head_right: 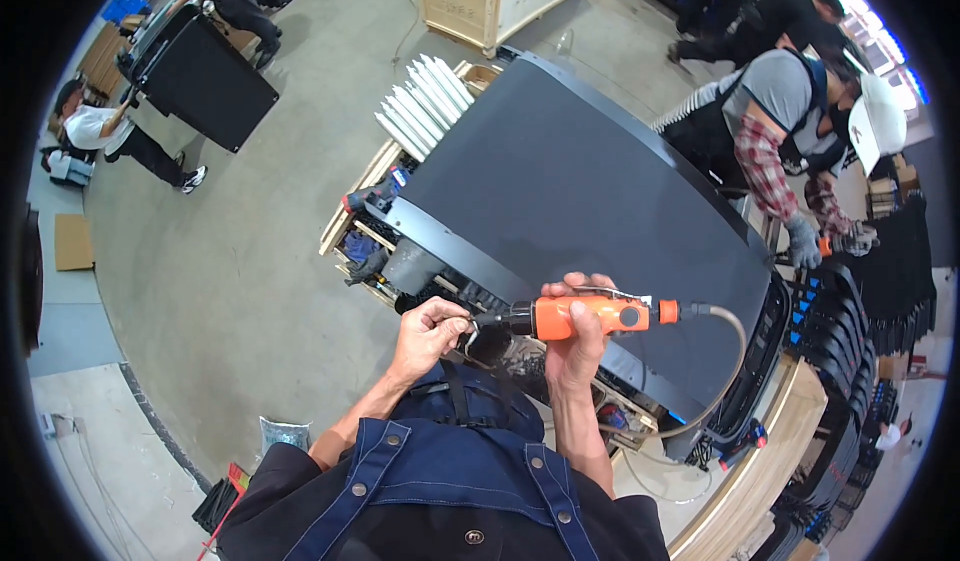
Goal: Assembling various components of a treadmill including drilling screws and attaching plastic covers.
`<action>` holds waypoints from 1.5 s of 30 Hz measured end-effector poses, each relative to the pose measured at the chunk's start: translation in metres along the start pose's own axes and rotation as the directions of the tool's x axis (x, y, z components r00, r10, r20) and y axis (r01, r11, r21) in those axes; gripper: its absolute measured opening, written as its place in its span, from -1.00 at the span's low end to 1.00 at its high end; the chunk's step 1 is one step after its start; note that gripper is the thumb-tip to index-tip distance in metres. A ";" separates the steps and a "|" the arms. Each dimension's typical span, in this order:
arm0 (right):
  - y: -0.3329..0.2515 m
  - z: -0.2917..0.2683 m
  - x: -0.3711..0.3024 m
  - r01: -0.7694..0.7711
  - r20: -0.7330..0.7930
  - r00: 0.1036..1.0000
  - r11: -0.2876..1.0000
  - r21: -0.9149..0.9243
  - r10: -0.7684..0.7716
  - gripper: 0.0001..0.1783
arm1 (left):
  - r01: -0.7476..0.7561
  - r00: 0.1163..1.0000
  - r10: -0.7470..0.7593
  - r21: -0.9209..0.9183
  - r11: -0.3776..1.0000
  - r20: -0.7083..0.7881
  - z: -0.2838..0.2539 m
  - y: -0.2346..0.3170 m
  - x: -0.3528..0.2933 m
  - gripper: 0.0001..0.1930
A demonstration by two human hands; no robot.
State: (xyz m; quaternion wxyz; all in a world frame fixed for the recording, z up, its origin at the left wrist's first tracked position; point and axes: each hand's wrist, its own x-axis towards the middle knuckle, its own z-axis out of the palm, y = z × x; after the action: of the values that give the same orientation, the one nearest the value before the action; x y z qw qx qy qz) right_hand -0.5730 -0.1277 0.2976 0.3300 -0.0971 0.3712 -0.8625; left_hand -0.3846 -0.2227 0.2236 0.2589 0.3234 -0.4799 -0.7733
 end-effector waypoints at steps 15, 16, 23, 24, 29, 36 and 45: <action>0.142 0.151 0.068 0.314 0.441 0.891 0.847 -0.430 -0.107 -0.47 | 0.354 0.901 -0.349 -0.901 0.252 0.257 -0.102 0.028 0.108 -0.62; 0.147 0.156 0.071 0.326 0.477 0.875 0.827 -0.458 -0.081 -0.47 | 0.358 0.899 -0.349 -0.903 0.237 0.265 -0.106 0.027 0.110 -0.62; 0.172 0.175 0.092 0.273 0.495 0.867 0.774 -0.571 0.060 -0.47 | 0.554 0.812 -0.375 -0.792 0.255 0.447 -0.114 0.032 0.104 -0.51; 0.175 0.178 0.094 0.266 0.515 0.853 0.779 -0.568 0.084 -0.47 | 0.590 0.793 -0.387 -0.754 0.291 0.471 -0.113 0.028 0.095 -0.51; 0.183 0.186 0.096 0.256 0.531 0.839 0.777 -0.575 0.117 -0.50 | 0.716 0.685 -0.522 -0.604 0.350 0.509 -0.131 0.015 0.082 -0.52; 0.189 0.181 0.088 0.284 0.543 0.833 0.757 -0.589 0.109 -0.51 | 0.721 0.687 -0.540 -0.552 0.419 0.487 -0.146 0.022 0.068 -0.53; 0.171 0.191 0.079 0.303 0.553 0.820 0.706 -0.640 0.149 -0.37 | 0.750 0.662 -0.518 -0.472 0.464 0.542 -0.142 0.020 0.051 -0.64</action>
State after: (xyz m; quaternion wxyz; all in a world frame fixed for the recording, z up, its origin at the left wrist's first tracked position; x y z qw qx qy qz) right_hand -0.4695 -0.3749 0.3053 0.3239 -0.4832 0.5509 -0.5984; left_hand -0.3101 -0.3483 0.1821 -0.0382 0.2345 -0.0490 -0.9701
